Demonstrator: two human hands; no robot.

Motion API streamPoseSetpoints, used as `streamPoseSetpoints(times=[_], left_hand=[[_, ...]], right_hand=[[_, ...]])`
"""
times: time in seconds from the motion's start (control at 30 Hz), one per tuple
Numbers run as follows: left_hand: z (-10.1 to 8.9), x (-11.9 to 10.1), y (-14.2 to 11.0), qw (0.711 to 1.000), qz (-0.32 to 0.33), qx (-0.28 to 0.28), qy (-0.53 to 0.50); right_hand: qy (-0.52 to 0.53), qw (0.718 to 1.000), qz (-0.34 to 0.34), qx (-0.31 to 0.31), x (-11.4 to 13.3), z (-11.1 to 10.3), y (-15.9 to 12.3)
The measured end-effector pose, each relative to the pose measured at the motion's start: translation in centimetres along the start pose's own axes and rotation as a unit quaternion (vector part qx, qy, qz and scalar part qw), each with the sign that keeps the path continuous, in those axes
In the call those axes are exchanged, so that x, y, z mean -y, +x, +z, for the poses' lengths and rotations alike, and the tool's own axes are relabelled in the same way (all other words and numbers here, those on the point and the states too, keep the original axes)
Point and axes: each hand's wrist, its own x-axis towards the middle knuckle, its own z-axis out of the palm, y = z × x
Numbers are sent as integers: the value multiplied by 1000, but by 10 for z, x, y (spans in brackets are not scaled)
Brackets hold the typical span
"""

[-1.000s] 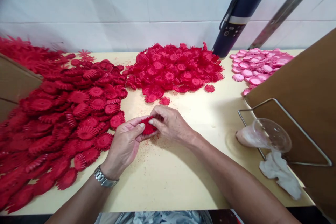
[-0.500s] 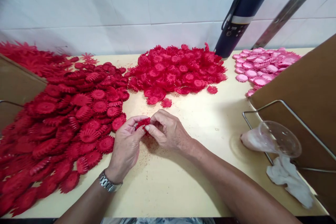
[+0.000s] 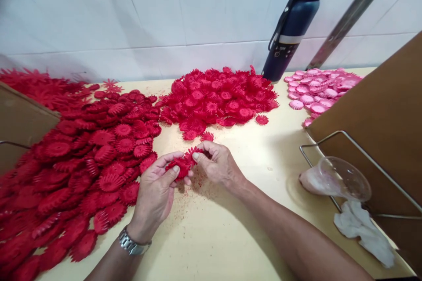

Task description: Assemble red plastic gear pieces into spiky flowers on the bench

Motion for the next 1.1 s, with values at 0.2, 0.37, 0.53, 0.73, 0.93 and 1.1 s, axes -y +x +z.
streamPoseSetpoints(times=[0.2,0.37,0.53,0.73,0.93,1.1], left_hand=[[-6,-5,0,999,29,-37,-12],[-7,-10,2,998,38,-46,-8],[-8,-8,4,999,-14,-27,-9],[-6,-11,-1,999,-26,18,-2],[-7,-3,-3,993,31,35,104],[-8,-4,-5,976,74,56,198]], right_hand=[[-36,996,2,-83,7,-12,7],[-44,990,-27,-134,14,-23,13],[-24,999,4,-37,18,-18,10],[-4,999,39,-26,17,-12,5],[-30,999,23,-1,9,-1,-4],[-22,1000,15,15,3,1,-6]])
